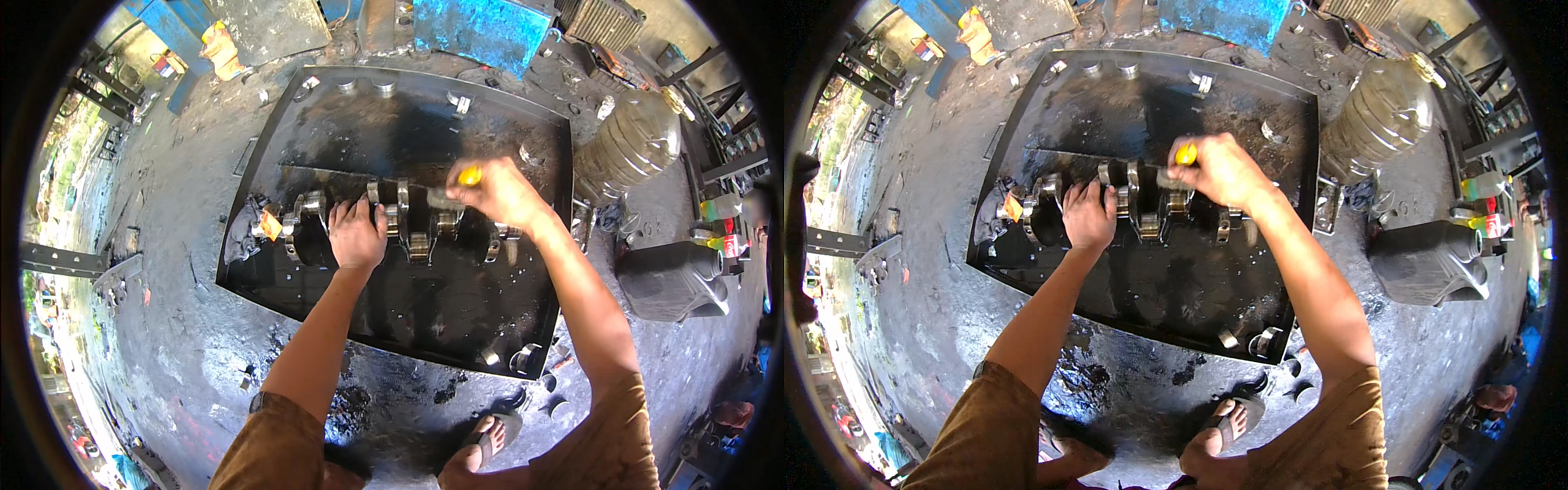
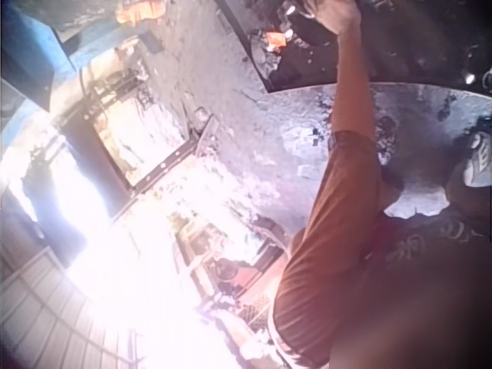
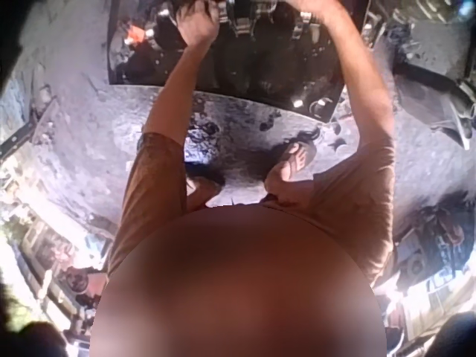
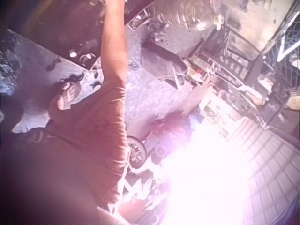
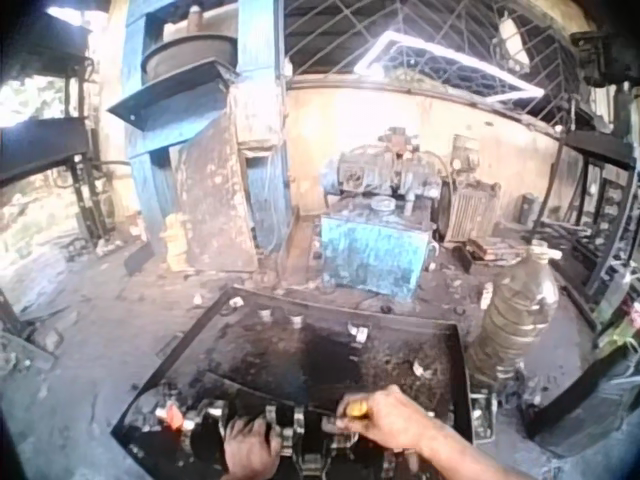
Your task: The person scrubs a crankshaft on a metal tray using a yellow-handled brush and a dark cloth, rotating the crankshaft to clean multiple sides. The person repeatedly wipes and scrubs the crankshaft, then lifts it from the tray.
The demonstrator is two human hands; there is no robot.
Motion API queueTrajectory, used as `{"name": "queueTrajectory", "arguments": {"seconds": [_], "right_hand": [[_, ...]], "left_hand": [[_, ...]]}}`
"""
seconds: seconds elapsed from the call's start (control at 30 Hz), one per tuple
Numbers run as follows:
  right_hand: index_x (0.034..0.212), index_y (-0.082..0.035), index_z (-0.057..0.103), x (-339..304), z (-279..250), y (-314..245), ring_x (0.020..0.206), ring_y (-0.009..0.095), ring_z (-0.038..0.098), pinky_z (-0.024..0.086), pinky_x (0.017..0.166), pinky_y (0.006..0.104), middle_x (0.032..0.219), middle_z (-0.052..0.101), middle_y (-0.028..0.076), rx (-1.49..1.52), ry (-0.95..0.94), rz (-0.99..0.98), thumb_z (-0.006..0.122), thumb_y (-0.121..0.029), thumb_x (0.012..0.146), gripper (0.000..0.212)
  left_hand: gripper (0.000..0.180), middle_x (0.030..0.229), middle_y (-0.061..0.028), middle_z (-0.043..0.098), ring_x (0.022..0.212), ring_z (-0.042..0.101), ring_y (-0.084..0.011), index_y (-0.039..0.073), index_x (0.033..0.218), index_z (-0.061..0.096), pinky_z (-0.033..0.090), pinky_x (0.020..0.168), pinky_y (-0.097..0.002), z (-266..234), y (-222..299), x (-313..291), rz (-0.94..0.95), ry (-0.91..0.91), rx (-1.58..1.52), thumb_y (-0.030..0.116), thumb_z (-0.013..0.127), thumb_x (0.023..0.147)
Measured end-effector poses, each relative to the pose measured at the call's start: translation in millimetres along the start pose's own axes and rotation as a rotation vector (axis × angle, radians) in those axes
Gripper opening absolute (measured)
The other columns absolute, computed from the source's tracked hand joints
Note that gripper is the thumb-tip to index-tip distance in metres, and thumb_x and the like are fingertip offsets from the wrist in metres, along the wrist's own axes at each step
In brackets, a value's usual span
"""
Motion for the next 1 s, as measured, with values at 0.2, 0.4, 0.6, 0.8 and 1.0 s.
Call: {"name": "queueTrajectory", "arguments": {"seconds": [0.2, 0.4, 0.6, 0.8, 1.0], "right_hand": [[0.091, -0.001, 0.068, -5, 23, -7, 0.062, 0.019, 0.068, 0.055, 0.065, 0.0353, 0.073, 0.070, 0.012, 0.265, -0.120, 0.040, 0.074, -0.018, 0.089, 0.019], [0.096, -0.001, 0.071, 38, 7, 21, 0.067, 0.018, 0.071, 0.055, 0.066, 0.0363, 0.070, 0.071, 0.011, 0.057, 0.042, 0.281, 0.073, -0.028, 0.090, 0.028], [0.094, -0.006, 0.066, -1, 37, -29, 0.077, 0.037, 0.068, 0.055, 0.067, 0.0436, 0.085, 0.067, 0.017, -0.114, 0.139, -0.116, 0.074, -0.019, 0.086, 0.017], [0.094, -0.006, 0.066, -90, 86, -30, 0.078, 0.028, 0.070, 0.059, 0.065, 0.0371, 0.093, 0.067, 0.009, -0.089, 0.311, -0.115, 0.078, -0.005, 0.080, 0.019], [0.095, -0.008, 0.066, -126, 136, -27, 0.079, 0.027, 0.071, 0.059, 0.063, 0.0373, 0.095, 0.067, 0.011, -0.121, 0.206, -0.039, 0.078, -0.003, 0.080, 0.020]], "left_hand": [[0.040, 0.102, -0.0168, 0.072, 0.111, 0.060, -0.0354, 0.000, 0.114, 0.066, 0.038, 0.108, -0.0476, 3, -1, -2, -0.011, 0.017, -0.007, 0.033, 0.052, 0.096], [0.039, 0.106, -0.0152, 0.071, 0.112, 0.060, -0.0340, 0.001, 0.115, 0.066, 0.038, 0.108, -0.0475, -2, 1, -1, -0.021, -0.020, 0.020, 0.033, 0.051, 0.096], [0.040, 0.103, -0.0186, 0.071, 0.112, 0.059, -0.0364, 0.000, 0.113, 0.065, 0.039, 0.107, -0.0478, -2, 0, -1, -0.005, 0.006, 0.004, 0.033, 0.051, 0.097], [0.039, 0.101, -0.0187, 0.071, 0.113, 0.059, -0.0356, -0.001, 0.111, 0.065, 0.038, 0.107, -0.0466, 2, -1, -4, -0.018, 0.002, -0.030, 0.032, 0.051, 0.098], [0.046, 0.114, -0.0170, 0.069, 0.120, 0.055, -0.0348, 0.001, 0.123, 0.060, 0.034, 0.111, -0.0496, 1, -6, -1, -0.015, -0.154, -0.076, 0.039, 0.045, 0.102]]}}
Point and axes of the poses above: each hand's wrist, its own x-axis towards the middle knuckle, its own z-axis out of the palm, y = z × x, the point moved 3 cm from there along x, towards the middle knuckle
